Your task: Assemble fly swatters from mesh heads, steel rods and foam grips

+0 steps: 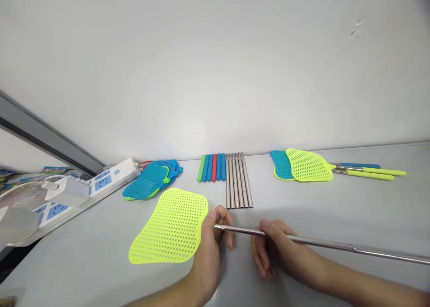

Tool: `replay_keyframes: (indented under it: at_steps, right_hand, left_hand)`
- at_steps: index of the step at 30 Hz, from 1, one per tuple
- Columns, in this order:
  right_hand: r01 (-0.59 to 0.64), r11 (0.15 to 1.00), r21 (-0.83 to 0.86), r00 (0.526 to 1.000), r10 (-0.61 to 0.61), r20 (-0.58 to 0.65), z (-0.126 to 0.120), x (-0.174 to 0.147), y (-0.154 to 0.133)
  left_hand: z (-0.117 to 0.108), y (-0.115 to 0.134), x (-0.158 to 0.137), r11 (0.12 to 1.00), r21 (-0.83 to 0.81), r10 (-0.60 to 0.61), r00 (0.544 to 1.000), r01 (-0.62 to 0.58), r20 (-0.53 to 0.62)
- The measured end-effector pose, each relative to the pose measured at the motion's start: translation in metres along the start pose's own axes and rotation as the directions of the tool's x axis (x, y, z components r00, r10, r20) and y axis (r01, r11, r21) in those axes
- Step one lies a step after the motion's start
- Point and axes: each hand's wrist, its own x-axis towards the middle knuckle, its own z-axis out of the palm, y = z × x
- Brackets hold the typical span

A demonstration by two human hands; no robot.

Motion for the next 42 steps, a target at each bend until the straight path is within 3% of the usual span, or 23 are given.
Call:
replay_keyframes:
  at_steps: [8, 15, 21, 25, 28, 36, 42]
  right_hand:
    - [0.024, 0.999, 0.044, 0.999, -0.026, 0.033, -0.001, 0.001, 0.001]
    - [0.026, 0.997, -0.066, 0.994, -0.019, 0.109, 0.001, -0.005, -0.007]
    - [0.006, 0.999, -0.034, 0.991, -0.002, 0.136, 0.003, -0.008, -0.007]
    - [-0.073, 0.984, -0.164, 0.982, 0.099, 0.160, 0.006, -0.010, -0.014]
    - [-0.074, 0.974, -0.213, 0.982, 0.108, 0.155, 0.008, -0.010, -0.020]
    - [-0.009, 0.995, -0.099, 0.987, 0.025, 0.159, 0.004, -0.003, -0.009]
    - [-0.009, 1.000, 0.026, 1.000, 0.009, 0.027, 0.001, 0.001, 0.001]
  left_hand:
    - [-0.003, 0.000, 0.000, 0.998, -0.026, -0.046, 0.992, 0.049, 0.114]
    - [-0.010, -0.012, 0.004, 0.987, -0.114, -0.081, 0.964, 0.113, 0.254]
    - [-0.009, -0.011, 0.001, 0.996, -0.004, -0.082, 0.955, 0.086, 0.286]
    - [-0.007, -0.009, -0.007, 0.982, 0.159, -0.141, 0.954, 0.100, 0.266]
    - [-0.007, -0.011, -0.009, 0.981, 0.138, -0.171, 0.940, 0.135, 0.296]
    - [-0.010, -0.016, -0.003, 0.985, 0.078, -0.172, 0.925, 0.155, 0.339]
    - [-0.008, -0.016, 0.000, 0.981, -0.007, -0.179, 0.927, 0.192, 0.331]
